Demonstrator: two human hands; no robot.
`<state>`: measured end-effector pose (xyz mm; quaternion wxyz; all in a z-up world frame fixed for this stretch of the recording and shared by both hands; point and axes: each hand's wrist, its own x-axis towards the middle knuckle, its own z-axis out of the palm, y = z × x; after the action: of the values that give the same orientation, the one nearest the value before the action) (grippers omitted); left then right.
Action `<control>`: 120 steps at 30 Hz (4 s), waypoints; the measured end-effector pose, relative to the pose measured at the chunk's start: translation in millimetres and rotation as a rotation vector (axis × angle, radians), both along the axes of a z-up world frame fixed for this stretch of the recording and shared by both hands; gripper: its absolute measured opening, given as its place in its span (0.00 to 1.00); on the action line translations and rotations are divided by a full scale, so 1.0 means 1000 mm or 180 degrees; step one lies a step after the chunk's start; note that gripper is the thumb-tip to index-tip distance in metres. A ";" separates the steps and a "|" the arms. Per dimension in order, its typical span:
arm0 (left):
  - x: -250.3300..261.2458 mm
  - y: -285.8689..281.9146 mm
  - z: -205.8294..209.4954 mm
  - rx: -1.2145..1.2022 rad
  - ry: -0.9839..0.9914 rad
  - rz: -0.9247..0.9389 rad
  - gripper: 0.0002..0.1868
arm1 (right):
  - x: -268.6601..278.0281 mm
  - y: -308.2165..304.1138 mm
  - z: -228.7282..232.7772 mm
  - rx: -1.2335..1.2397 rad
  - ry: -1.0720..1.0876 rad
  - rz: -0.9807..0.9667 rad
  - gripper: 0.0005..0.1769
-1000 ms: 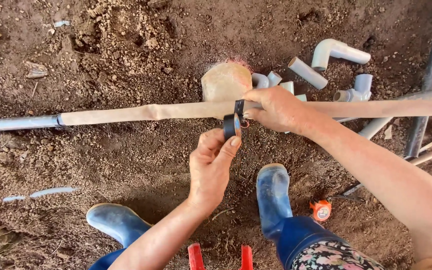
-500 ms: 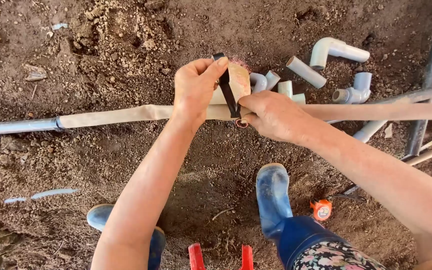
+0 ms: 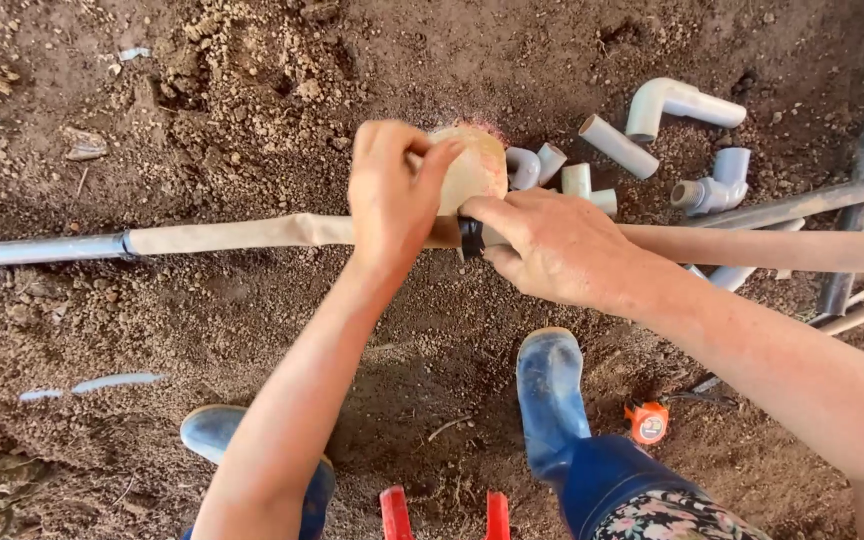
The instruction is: The person wraps black tape around a joint connecting a white pipe to a rock-like object. They then pick up a hacksaw and cut a small white PVC elbow fitting while kneeling on the ground.
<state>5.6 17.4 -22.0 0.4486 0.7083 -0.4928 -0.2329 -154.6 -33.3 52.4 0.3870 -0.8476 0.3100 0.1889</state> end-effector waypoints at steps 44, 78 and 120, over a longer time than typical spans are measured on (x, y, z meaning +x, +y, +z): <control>-0.094 0.105 -0.029 0.1225 0.3170 0.0497 0.14 | 0.020 -0.001 -0.029 0.0475 0.0352 0.0277 0.20; -0.086 0.104 -0.034 0.1884 0.2166 0.0384 0.18 | 0.011 0.006 -0.083 -0.0129 0.0423 0.0490 0.12; -0.053 0.110 -0.017 0.1048 0.5501 0.1221 0.04 | 0.005 0.001 -0.030 0.1508 0.0609 -0.0724 0.31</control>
<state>-47.9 127.8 -38.8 0.5867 0.4115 0.1827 -0.6731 -149.6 -32.3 22.3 0.5620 -0.6716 0.3855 0.2907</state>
